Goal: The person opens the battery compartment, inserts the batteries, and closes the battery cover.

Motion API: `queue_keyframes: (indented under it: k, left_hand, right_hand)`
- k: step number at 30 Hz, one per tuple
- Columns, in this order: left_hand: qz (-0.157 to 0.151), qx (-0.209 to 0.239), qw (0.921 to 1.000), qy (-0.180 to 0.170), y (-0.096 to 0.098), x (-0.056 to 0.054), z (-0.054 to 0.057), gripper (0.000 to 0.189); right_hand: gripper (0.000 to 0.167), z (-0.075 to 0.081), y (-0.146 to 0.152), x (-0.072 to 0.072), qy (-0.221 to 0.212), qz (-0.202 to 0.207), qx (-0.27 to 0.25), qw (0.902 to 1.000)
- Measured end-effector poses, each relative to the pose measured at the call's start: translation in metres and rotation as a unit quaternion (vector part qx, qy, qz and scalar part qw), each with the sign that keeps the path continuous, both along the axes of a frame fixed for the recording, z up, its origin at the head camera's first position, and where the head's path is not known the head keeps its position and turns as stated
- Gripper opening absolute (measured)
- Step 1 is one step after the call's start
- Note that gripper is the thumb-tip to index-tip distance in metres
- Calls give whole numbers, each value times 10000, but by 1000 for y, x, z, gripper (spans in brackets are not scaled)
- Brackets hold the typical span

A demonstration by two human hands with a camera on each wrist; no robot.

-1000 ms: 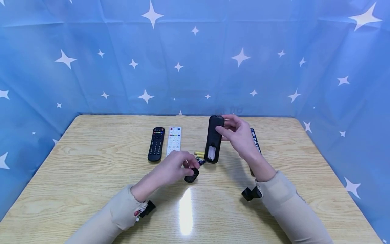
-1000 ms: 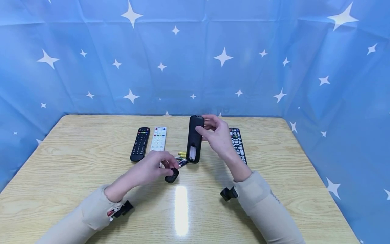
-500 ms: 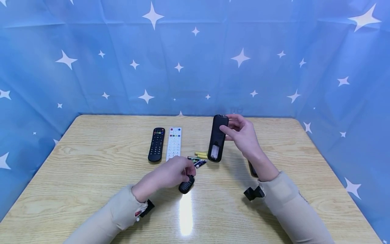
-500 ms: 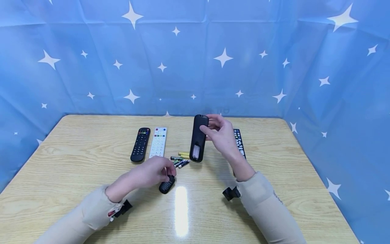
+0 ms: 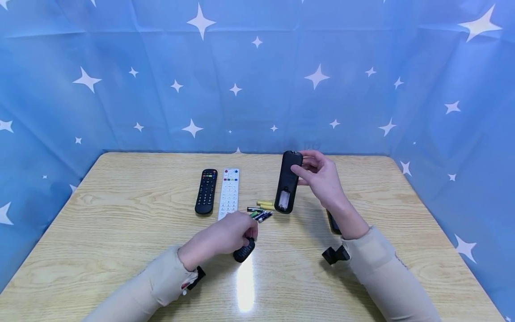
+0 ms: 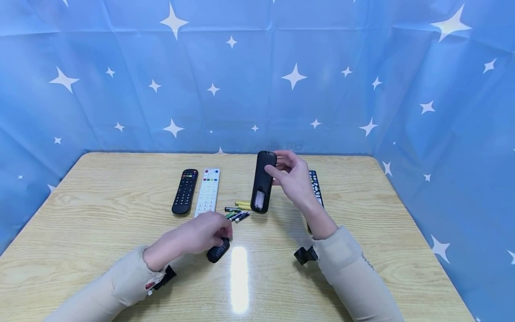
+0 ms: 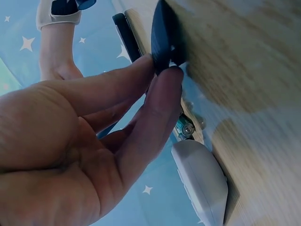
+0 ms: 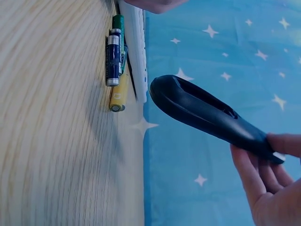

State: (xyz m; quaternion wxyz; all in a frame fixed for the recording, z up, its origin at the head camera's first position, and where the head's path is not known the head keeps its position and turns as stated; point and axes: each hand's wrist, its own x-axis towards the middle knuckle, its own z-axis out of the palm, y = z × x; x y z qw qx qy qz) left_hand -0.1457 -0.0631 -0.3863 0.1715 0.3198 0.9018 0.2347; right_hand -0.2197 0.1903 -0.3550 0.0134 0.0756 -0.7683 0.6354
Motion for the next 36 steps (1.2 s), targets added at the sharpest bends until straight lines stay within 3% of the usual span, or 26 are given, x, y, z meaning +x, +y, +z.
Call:
queue_keyframes:
  k: [8, 16, 23, 31, 36]
  left_hand:
    - [98, 8, 9999, 91, 0, 1, -2, 22]
    - [244, 194, 9979, 561, 3, -5, -7, 22]
    - [131, 217, 9958, 877, 9, -11, -7, 33]
    - [-47, -31, 9919, 1268, 22, -21, -7, 23]
    - [-76, -373, 9921, 1198, 27, -22, -8, 17]
  right_hand:
    - [48, 1, 2, 1, -23, -63, -12, 10000]
    - [47, 1, 4, 1, -7, -78, -7, 10000]
    - [47, 2, 6, 0, -40, -98, 59, 9999]
    - [47, 0, 8, -2, -76, -128, 140, 9998]
    - [47, -1, 9, -2, -61, -98, 198, 9997]
